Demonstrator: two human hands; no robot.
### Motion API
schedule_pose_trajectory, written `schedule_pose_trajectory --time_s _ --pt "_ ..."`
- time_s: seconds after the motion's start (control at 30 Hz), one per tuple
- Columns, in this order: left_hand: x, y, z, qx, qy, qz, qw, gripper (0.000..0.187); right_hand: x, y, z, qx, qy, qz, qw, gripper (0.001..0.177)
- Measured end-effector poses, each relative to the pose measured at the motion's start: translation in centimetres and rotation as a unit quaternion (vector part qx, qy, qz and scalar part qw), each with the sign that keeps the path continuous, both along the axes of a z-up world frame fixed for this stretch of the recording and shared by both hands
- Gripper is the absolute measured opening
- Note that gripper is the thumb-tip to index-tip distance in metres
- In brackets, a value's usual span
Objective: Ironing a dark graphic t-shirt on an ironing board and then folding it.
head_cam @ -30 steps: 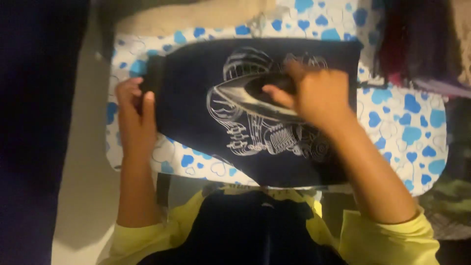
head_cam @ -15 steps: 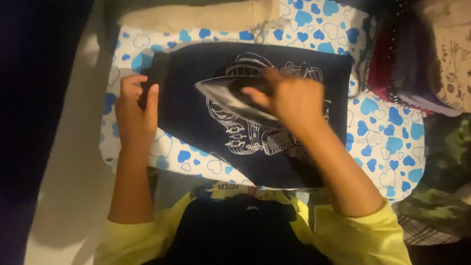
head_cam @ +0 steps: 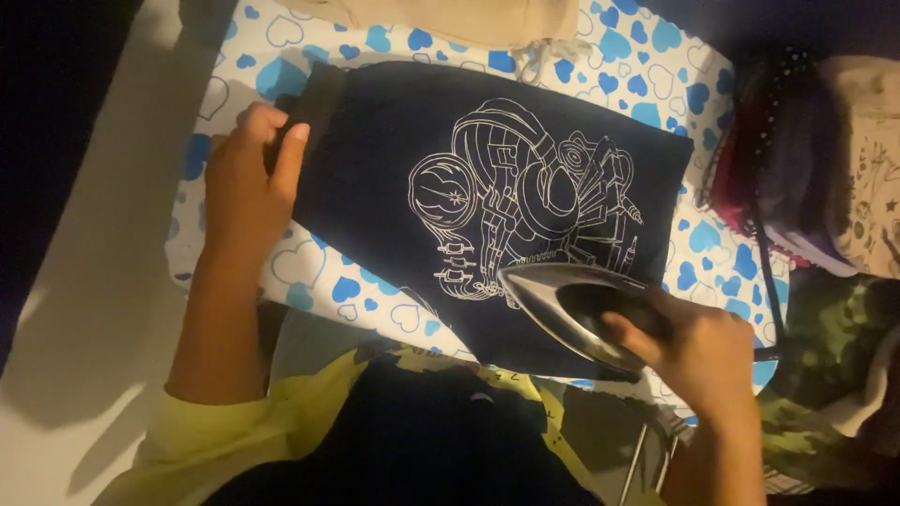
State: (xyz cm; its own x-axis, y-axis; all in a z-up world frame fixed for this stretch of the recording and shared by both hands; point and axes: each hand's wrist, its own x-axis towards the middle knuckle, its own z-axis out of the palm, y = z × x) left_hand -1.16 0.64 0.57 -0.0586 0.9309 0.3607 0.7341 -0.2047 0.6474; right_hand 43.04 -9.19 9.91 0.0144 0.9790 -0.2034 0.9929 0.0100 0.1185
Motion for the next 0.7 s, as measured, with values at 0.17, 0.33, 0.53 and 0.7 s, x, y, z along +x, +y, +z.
schedule_pose_trajectory --time_s 0.17,0.33,0.53,0.7 --pt "-0.2 0.2 -0.8 0.007 0.009 0.014 1.000 0.019 -4.8 2.4 -1.4 0.117 -0.028 0.089 0.989 0.051" --pt "-0.5 0.0 -1.2 0.034 -0.029 -0.001 0.999 0.018 -12.2 6.6 -0.8 0.137 0.028 0.162 0.977 0.054" --pt "-0.5 -0.1 -1.4 0.025 -0.030 -0.002 0.999 0.023 -15.7 8.7 -1.2 0.141 0.083 0.213 0.963 0.056" --pt "-0.8 -0.2 -1.7 0.026 -0.036 0.004 0.999 0.022 -13.8 6.2 0.4 0.072 0.115 0.202 0.970 0.058"
